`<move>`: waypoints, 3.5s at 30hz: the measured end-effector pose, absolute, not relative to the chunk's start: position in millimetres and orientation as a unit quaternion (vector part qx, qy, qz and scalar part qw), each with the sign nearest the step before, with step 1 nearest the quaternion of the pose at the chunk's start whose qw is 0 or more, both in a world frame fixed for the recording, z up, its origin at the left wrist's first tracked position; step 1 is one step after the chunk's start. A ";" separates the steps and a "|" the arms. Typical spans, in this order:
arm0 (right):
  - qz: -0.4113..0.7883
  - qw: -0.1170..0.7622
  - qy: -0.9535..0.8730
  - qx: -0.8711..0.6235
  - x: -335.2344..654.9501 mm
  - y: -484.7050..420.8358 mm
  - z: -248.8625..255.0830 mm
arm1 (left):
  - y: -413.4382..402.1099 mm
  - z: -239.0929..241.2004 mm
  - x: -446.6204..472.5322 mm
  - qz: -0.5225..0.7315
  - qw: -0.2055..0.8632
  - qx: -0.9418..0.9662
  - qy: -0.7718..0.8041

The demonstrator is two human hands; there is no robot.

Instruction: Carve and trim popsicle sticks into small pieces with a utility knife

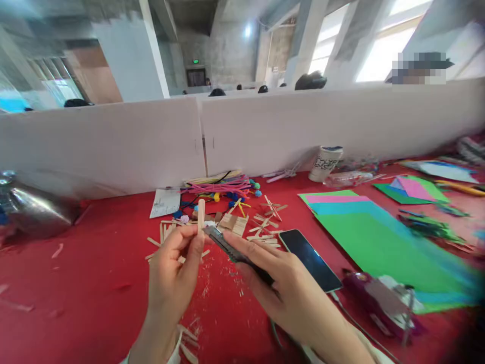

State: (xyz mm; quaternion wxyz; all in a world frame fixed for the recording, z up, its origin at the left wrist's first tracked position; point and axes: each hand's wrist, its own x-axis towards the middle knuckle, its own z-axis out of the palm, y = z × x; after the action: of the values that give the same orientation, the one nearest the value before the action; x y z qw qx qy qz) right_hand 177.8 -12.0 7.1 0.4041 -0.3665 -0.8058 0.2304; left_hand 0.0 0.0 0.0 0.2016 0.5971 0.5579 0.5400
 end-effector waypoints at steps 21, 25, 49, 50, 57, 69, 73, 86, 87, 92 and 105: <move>0.443 0.383 -0.730 -0.352 177.6 8.7 5.2 | 4.7 0.6 1.5 0.540 0.249 0.592 0.543; 0.521 0.385 -0.683 -0.337 177.1 11.3 6.3 | 3.7 2.2 0.7 0.546 0.265 0.580 0.543; 0.502 0.370 -0.705 -0.337 180.1 11.7 5.4 | 7.6 6.2 -4.1 0.581 0.399 0.511 0.492; 0.467 0.377 -0.719 -0.349 180.0 10.0 5.5 | 7.5 5.6 -3.8 0.581 0.381 0.519 0.497; 0.347 0.394 -0.768 -0.367 178.3 -0.5 4.4 | 7.0 3.5 -4.1 0.556 0.319 0.554 0.531; 0.282 0.395 -0.791 -0.373 176.8 -2.5 5.6 | 3.2 5.8 0.6 0.529 0.260 0.584 0.558; 0.244 0.383 -0.800 -0.392 179.0 -8.2 8.1 | 1.2 4.8 4.3 0.517 0.203 0.611 0.564; 0.434 0.373 -0.730 -0.374 179.3 13.2 5.6 | 8.0 3.4 -3.4 0.545 0.317 0.576 0.520; 0.459 0.375 -0.716 -0.370 178.4 15.5 4.9 | 8.9 2.9 -4.0 0.549 0.329 0.567 0.518; 0.531 0.368 -0.672 -0.362 177.0 21.8 0.6 | 11.7 4.1 -5.8 0.562 0.360 0.538 0.515; 0.457 0.372 -0.732 -0.342 182.3 19.3 3.4 | 12.8 8.1 -9.3 0.558 0.465 0.501 0.471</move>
State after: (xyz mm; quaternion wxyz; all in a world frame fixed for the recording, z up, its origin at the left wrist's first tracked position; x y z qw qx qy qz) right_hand 182.3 19.3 3.4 0.3717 -0.3418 -0.7323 0.4568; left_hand -9.3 12.8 8.1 0.4653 0.5011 0.4706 0.5577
